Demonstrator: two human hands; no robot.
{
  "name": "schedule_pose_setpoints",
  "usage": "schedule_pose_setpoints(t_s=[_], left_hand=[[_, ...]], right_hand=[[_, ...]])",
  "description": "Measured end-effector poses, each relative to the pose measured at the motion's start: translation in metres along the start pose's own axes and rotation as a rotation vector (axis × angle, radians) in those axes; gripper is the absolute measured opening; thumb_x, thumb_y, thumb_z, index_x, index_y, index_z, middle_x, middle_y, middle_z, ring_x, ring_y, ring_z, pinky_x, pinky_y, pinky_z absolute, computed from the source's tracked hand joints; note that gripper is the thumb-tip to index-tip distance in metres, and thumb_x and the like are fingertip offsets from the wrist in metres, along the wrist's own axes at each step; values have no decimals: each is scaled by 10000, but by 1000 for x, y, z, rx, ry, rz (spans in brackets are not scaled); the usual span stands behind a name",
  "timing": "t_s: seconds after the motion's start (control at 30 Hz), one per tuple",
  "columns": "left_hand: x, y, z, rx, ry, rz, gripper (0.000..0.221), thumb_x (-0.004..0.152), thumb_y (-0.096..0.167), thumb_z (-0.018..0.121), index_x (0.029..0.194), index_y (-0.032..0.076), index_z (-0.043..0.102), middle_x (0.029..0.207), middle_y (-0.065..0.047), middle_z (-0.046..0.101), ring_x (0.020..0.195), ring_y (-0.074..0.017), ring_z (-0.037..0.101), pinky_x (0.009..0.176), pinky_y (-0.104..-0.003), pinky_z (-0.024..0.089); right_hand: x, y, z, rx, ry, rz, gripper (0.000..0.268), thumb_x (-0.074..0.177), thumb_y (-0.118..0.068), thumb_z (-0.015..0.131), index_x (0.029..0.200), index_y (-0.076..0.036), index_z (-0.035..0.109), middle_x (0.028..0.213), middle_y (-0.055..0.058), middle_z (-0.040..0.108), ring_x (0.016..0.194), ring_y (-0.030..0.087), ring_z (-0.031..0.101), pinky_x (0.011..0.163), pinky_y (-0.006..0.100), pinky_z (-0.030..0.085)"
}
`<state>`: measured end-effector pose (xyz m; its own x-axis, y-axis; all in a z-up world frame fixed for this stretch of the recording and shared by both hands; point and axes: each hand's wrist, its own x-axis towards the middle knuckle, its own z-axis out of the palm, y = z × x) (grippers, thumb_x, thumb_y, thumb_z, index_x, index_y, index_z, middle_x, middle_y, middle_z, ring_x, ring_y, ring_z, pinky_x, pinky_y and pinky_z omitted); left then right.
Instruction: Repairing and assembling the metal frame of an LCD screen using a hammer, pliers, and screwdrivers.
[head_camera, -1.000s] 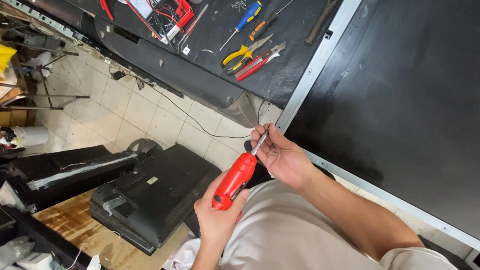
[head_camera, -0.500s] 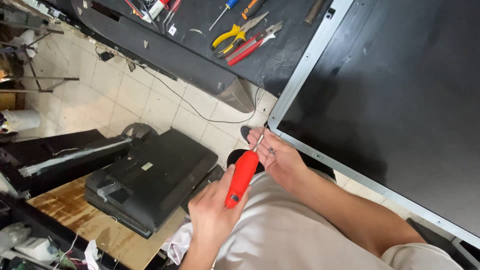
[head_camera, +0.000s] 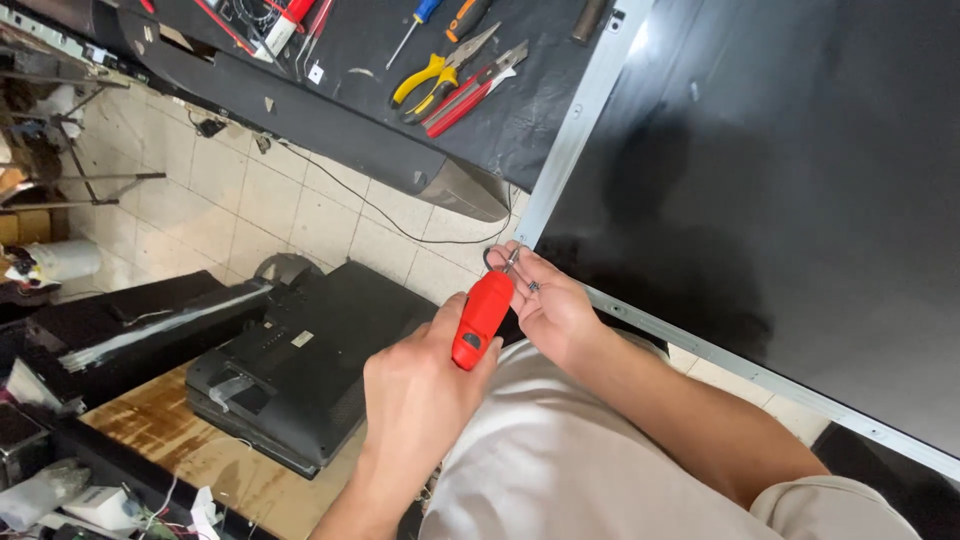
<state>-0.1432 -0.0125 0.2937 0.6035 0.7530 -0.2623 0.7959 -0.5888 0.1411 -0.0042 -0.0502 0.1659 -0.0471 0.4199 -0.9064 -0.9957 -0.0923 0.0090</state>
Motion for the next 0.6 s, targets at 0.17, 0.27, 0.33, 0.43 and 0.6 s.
schedule_pose_setpoints(t_s=[0.17, 0.27, 0.33, 0.43, 0.6], left_hand=[[18, 9, -8, 54, -21, 35, 425, 874, 446, 833, 1220, 222, 728, 610, 20, 645, 500, -241, 637, 431, -405, 486], [30, 10, -11, 73, -71, 17, 396, 864, 462, 848, 1150, 222, 713, 612, -1, 681, 517, -309, 670, 441, -456, 505], [39, 13, -14, 60, -200, -28, 368, 893, 476, 810, 1127, 215, 701, 663, -13, 734, 584, -376, 699, 493, -496, 527], [41, 14, -12, 127, -126, 34, 317, 877, 443, 842, 1013, 199, 693, 579, 25, 662, 496, -290, 638, 432, -420, 466], [44, 19, -12, 168, -157, 24, 338, 892, 489, 823, 1069, 225, 707, 603, 23, 697, 521, -281, 687, 443, -420, 485]], right_hand=[[7, 0, -4, 30, -1, 12, 221, 1159, -168, 572, 1265, -19, 696, 1245, 125, 770, 1215, 203, 739, 1058, 328, 603], [14, 3, -9, 68, -33, 8, 235, 1173, -161, 549, 1265, -17, 710, 1240, 125, 770, 1191, 217, 736, 1113, 350, 607], [23, 7, -16, 27, -83, -2, 239, 1168, -220, 582, 1234, -53, 740, 1211, 73, 790, 1102, 173, 734, 1015, 310, 594], [17, 3, -12, 29, -52, 15, 225, 1152, -150, 578, 1257, -22, 732, 1263, 108, 793, 1175, 203, 738, 1049, 316, 586], [12, -4, -14, 4, -29, 55, 246, 1124, -166, 612, 1299, -36, 725, 1309, 98, 779, 1236, 218, 728, 1112, 343, 584]])
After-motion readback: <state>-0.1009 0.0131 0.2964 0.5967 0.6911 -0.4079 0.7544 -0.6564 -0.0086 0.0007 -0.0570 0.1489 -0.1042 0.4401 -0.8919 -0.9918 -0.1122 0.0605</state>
